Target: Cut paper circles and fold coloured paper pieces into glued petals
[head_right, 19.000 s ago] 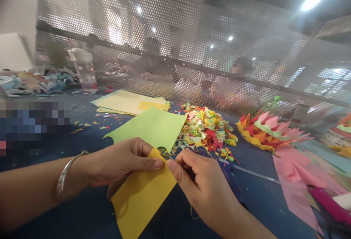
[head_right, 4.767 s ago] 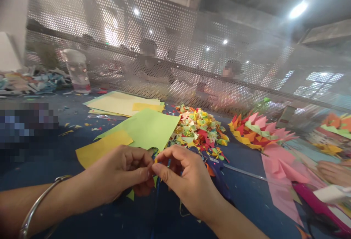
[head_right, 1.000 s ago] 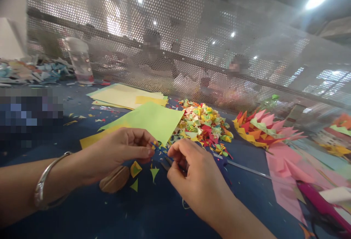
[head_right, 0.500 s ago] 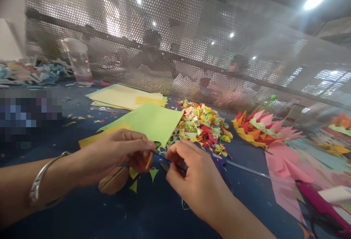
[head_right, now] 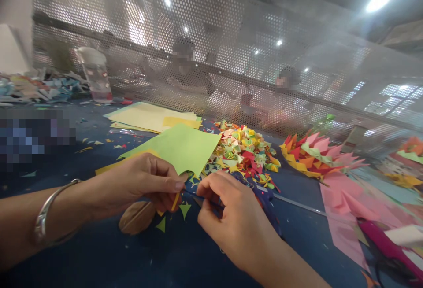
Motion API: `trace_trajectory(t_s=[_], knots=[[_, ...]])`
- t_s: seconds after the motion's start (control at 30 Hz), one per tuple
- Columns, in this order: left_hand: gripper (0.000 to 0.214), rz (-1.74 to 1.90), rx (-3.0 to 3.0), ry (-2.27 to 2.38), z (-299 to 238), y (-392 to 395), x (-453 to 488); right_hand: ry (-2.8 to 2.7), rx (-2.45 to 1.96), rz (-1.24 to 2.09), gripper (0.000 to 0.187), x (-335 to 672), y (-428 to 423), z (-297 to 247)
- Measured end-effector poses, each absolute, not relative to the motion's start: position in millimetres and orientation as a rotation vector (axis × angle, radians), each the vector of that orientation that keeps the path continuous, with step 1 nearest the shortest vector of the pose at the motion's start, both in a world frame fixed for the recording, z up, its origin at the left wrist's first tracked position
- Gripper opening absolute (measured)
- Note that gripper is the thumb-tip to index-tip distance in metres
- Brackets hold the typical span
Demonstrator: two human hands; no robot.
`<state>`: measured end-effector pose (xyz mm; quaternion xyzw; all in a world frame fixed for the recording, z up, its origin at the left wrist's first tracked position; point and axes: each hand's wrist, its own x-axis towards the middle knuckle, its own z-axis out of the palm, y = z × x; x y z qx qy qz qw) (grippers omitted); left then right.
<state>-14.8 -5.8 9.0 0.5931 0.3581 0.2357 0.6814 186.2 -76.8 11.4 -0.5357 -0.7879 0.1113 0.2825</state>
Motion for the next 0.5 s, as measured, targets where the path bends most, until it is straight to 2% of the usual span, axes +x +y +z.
trace_trajectory(t_s=[0.5], knots=[[0.011, 0.574, 1.605, 0.648, 4.6, 3.3, -18.1, -2.081, -1.449, 0.336, 0.014, 184.9, -76.9, 14.0]])
